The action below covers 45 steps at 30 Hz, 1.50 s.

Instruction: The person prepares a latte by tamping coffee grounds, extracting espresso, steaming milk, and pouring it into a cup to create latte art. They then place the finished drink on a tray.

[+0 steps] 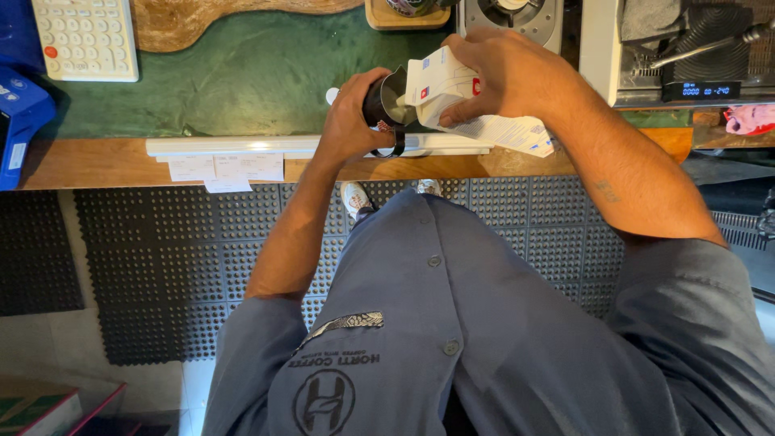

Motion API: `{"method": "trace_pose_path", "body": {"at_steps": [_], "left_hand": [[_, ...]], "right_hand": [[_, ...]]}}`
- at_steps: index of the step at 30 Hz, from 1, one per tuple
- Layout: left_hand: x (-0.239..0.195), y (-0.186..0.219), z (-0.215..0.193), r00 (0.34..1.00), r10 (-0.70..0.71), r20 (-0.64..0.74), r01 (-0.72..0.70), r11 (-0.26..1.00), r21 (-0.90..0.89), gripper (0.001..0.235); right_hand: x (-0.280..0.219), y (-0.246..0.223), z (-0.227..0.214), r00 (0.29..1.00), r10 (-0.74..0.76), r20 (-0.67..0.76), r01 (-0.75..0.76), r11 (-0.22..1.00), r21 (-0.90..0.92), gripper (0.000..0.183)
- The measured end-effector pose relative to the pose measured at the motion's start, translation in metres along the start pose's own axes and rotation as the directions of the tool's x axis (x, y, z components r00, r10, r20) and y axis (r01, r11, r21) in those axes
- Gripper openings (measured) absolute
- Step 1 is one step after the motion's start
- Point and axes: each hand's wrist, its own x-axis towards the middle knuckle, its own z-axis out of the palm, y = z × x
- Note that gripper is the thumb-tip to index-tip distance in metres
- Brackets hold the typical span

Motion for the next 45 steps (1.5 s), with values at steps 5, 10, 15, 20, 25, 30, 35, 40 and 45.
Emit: {"method": "trace_pose_path", "body": {"at_steps": [5,10,15,20,25,30,35,40,45], "left_hand": [[0.0,-0.008,0.003,1.0,0.002,-0.006,-0.002,1.0,-0.015,0.085],[-0.002,-0.023,0.012,1.0,0.001,-0.025,-0.002,0.997,-0.076,0.088],[-0.002,-0.032,0.02,1.0,-0.018,-0.023,0.008,0.922,-0.386,0.101],[0.0,-0.03,0.02,0.998,0.049,-0.042,-0.062,0.907,-0.417,0.101],[-0.003,-0.021,0.01,0.996,0.074,-0.052,-0.09,0.861,-0.5,0.103],[-0.02,-0.013,-0.012,0.999,-0.017,-0.03,-0.009,0.716,-0.698,0.098],[-0.044,-0.006,-0.023,0.996,-0.062,-0.064,0.012,0.8,-0.6,0.096],[-0.048,0.005,-0.016,0.997,-0.073,-0.002,0.054,0.765,-0.642,0.095],[-0.053,0.004,-0.015,0.991,0.0,0.132,0.07,0.847,-0.527,0.088]], "right_hand": [[-0.002,0.0,0.001,1.0,0.013,-0.026,-0.012,0.999,0.03,0.1],[-0.008,-0.001,0.002,0.995,-0.028,-0.093,0.034,0.997,0.074,0.097],[-0.012,0.002,0.004,0.988,-0.021,-0.151,0.051,0.979,0.197,0.095],[-0.013,0.013,0.023,0.937,-0.04,-0.348,0.177,0.912,0.37,0.088],[-0.001,0.027,0.061,0.924,0.065,-0.376,0.227,0.7,0.677,0.097],[0.023,0.04,0.101,0.915,0.038,-0.401,0.325,0.518,0.791,0.097],[0.041,0.051,0.115,0.911,0.061,-0.409,0.354,0.394,0.848,0.095],[0.043,0.047,0.111,0.91,0.137,-0.392,0.293,0.457,0.84,0.107],[0.022,0.036,0.11,0.848,0.068,-0.526,0.405,0.557,0.725,0.113]]}}
